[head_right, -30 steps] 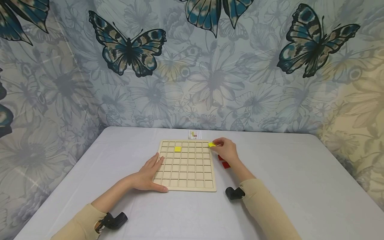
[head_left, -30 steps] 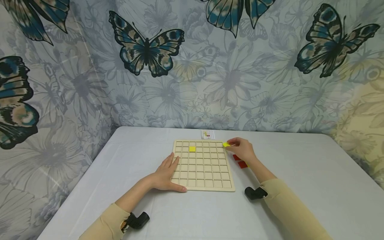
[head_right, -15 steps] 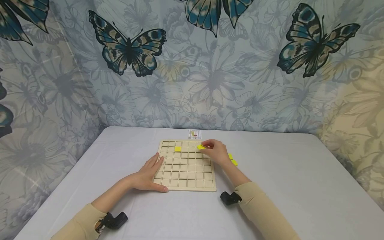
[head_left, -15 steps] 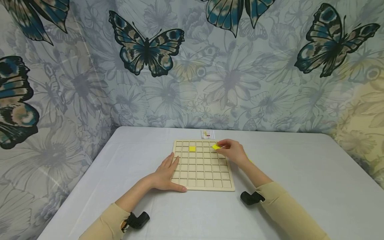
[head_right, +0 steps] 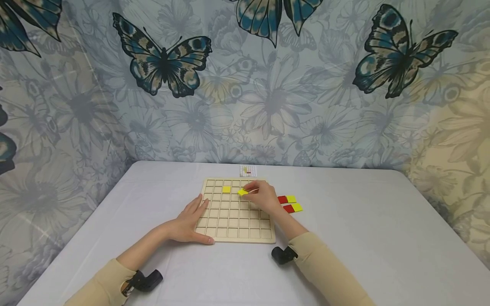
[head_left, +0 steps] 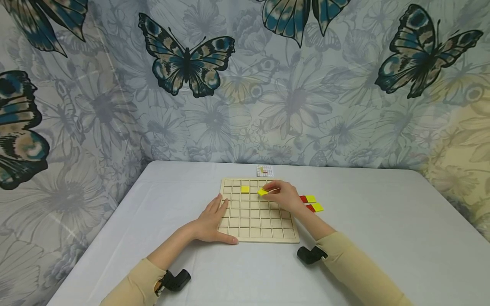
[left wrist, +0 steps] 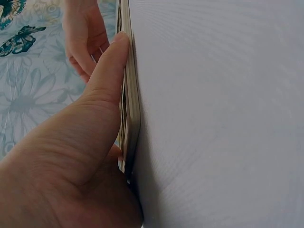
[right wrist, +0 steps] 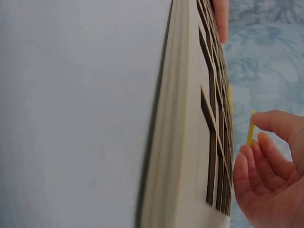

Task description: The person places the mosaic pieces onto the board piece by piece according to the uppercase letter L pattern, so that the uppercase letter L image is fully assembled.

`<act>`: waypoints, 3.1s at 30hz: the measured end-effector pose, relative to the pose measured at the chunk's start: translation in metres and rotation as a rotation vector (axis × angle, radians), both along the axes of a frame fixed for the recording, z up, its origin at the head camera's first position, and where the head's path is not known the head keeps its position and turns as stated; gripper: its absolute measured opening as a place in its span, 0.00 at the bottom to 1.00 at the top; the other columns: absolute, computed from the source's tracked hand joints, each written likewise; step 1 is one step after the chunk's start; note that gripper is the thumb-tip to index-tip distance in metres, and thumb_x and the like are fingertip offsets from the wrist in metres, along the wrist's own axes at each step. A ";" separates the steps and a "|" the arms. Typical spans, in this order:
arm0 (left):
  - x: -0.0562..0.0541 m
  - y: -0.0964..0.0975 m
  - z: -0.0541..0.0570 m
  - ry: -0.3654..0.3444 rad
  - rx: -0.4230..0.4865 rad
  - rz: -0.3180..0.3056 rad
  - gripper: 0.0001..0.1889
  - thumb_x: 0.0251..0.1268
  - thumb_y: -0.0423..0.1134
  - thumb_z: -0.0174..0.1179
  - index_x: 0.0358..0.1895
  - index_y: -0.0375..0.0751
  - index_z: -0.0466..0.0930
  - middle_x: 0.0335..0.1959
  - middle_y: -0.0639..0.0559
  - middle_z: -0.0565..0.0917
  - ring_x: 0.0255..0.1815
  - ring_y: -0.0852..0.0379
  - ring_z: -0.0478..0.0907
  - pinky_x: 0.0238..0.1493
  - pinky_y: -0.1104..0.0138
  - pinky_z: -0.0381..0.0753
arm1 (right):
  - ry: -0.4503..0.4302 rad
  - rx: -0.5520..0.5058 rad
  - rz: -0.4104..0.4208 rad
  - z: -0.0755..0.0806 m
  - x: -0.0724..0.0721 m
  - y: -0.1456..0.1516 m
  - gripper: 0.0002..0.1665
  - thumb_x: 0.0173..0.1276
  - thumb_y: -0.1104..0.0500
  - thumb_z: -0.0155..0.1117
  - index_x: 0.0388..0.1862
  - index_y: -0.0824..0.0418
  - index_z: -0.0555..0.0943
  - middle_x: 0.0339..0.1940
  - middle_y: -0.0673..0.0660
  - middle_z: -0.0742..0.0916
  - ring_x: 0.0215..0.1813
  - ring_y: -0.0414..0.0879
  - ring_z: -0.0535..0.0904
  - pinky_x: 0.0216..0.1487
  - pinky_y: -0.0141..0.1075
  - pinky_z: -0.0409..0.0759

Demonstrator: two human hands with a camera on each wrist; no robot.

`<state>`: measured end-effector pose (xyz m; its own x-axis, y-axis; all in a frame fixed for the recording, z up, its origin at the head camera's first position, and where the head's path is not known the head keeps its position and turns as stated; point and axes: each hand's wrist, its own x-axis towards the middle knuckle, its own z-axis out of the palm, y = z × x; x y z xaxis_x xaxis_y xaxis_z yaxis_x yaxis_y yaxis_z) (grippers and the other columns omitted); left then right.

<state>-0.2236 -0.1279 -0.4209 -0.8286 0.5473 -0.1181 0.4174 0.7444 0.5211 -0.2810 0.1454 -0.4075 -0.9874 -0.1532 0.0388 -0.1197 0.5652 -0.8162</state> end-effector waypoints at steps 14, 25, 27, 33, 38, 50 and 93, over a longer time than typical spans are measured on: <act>0.000 0.000 0.001 -0.011 -0.017 0.011 0.64 0.50 0.64 0.70 0.77 0.29 0.38 0.77 0.31 0.33 0.78 0.38 0.31 0.72 0.44 0.44 | 0.019 0.048 0.063 0.002 0.002 -0.032 0.13 0.58 0.60 0.75 0.43 0.59 0.85 0.40 0.52 0.85 0.38 0.44 0.78 0.38 0.35 0.76; -0.001 0.000 0.001 -0.014 -0.020 0.009 0.64 0.51 0.65 0.69 0.77 0.30 0.38 0.77 0.32 0.33 0.78 0.38 0.31 0.72 0.44 0.44 | 0.068 0.114 0.127 0.001 -0.003 -0.044 0.11 0.57 0.63 0.75 0.39 0.60 0.85 0.33 0.50 0.84 0.35 0.43 0.76 0.38 0.34 0.76; 0.000 -0.001 0.001 -0.015 -0.018 0.010 0.64 0.51 0.65 0.69 0.77 0.30 0.38 0.77 0.32 0.33 0.78 0.38 0.31 0.72 0.44 0.44 | 0.089 0.129 0.143 0.000 -0.004 -0.046 0.11 0.57 0.64 0.75 0.39 0.60 0.85 0.33 0.50 0.84 0.35 0.43 0.76 0.38 0.34 0.75; 0.000 -0.001 0.001 -0.014 -0.029 0.011 0.65 0.50 0.65 0.69 0.77 0.31 0.38 0.78 0.33 0.32 0.78 0.39 0.30 0.72 0.45 0.43 | 0.146 0.171 0.189 0.000 -0.005 -0.049 0.07 0.59 0.65 0.72 0.38 0.60 0.86 0.34 0.51 0.85 0.36 0.43 0.77 0.39 0.36 0.77; 0.000 -0.001 0.001 -0.011 -0.030 0.008 0.65 0.50 0.66 0.69 0.77 0.31 0.38 0.77 0.33 0.32 0.78 0.39 0.29 0.73 0.45 0.43 | 0.163 0.174 0.203 -0.001 -0.004 -0.049 0.07 0.60 0.67 0.71 0.38 0.60 0.87 0.40 0.52 0.86 0.40 0.44 0.80 0.44 0.39 0.78; 0.001 -0.001 0.001 -0.008 -0.033 0.011 0.65 0.50 0.66 0.69 0.77 0.31 0.38 0.78 0.33 0.32 0.78 0.39 0.29 0.73 0.45 0.43 | 0.172 0.169 0.215 -0.002 -0.005 -0.049 0.06 0.62 0.67 0.68 0.37 0.59 0.88 0.41 0.52 0.86 0.41 0.43 0.79 0.46 0.39 0.78; 0.001 -0.001 0.001 -0.010 -0.015 0.013 0.65 0.49 0.66 0.69 0.77 0.31 0.39 0.78 0.32 0.33 0.78 0.38 0.31 0.72 0.44 0.44 | 0.014 0.065 0.120 0.003 0.017 -0.012 0.07 0.69 0.56 0.65 0.42 0.55 0.86 0.39 0.48 0.86 0.42 0.44 0.79 0.44 0.39 0.76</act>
